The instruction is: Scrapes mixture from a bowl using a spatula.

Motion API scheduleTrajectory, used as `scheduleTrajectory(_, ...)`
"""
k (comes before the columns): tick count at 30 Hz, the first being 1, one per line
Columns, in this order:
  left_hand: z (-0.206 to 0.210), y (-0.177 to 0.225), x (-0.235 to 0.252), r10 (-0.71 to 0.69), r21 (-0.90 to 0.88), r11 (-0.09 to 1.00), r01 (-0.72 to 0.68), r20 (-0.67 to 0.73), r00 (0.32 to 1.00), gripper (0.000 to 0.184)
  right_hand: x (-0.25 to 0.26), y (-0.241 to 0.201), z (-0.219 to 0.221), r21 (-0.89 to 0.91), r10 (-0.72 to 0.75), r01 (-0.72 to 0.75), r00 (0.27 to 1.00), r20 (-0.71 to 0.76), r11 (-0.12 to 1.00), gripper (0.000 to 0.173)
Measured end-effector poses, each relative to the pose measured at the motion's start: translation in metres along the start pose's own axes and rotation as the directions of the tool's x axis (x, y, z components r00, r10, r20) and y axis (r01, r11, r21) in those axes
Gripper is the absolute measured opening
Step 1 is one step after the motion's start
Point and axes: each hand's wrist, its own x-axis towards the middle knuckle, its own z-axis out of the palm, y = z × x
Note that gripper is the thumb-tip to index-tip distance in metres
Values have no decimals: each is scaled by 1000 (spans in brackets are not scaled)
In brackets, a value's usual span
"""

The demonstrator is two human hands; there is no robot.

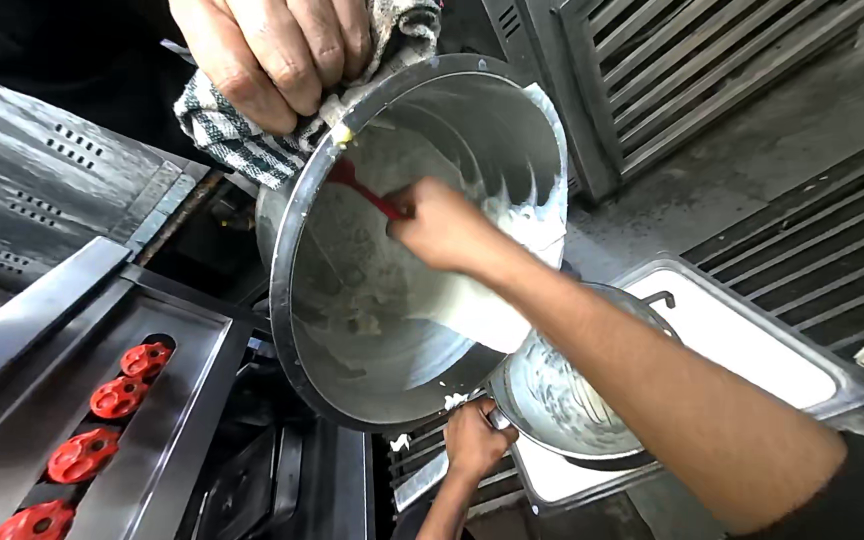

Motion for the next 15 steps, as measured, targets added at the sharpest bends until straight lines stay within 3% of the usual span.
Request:
scheduleTrajectory(4, 0, 2, 0, -8, -17, 1000, 8, 13, 1000, 33, -31, 48, 56, -75, 167, -154, 958, 232, 985, 15)
scheduleTrajectory(6, 0, 2, 3, -2, -21, 1000, 2, 8, 1000, 33, -37, 52, 52, -90, 189, -170, 945, 268, 981, 19)
scheduleTrajectory(8, 0, 1, 4, 5, -17, 1000, -5, 14, 1000, 33, -33, 34, 30, -152, 126, -103, 981, 146, 983, 24)
scheduleTrajectory(11, -2, 0, 2, 6, -9, 1000, -5, 24, 1000, 33, -22, 1, 0, -520, -102, -1, 980, -170, 854, 30)
scheduleTrajectory(13, -2, 0, 2, 7, -3, 1000, -6, 19, 1000, 33, -12, -6, -10, -680, -171, -39, 956, -239, 732, 47)
scheduleTrajectory(15, -2, 1, 2, 0, 3, 1000, 0, 27, 1000, 34, -6, 5, -6, -739, -219, -50, 940, -262, 672, 47)
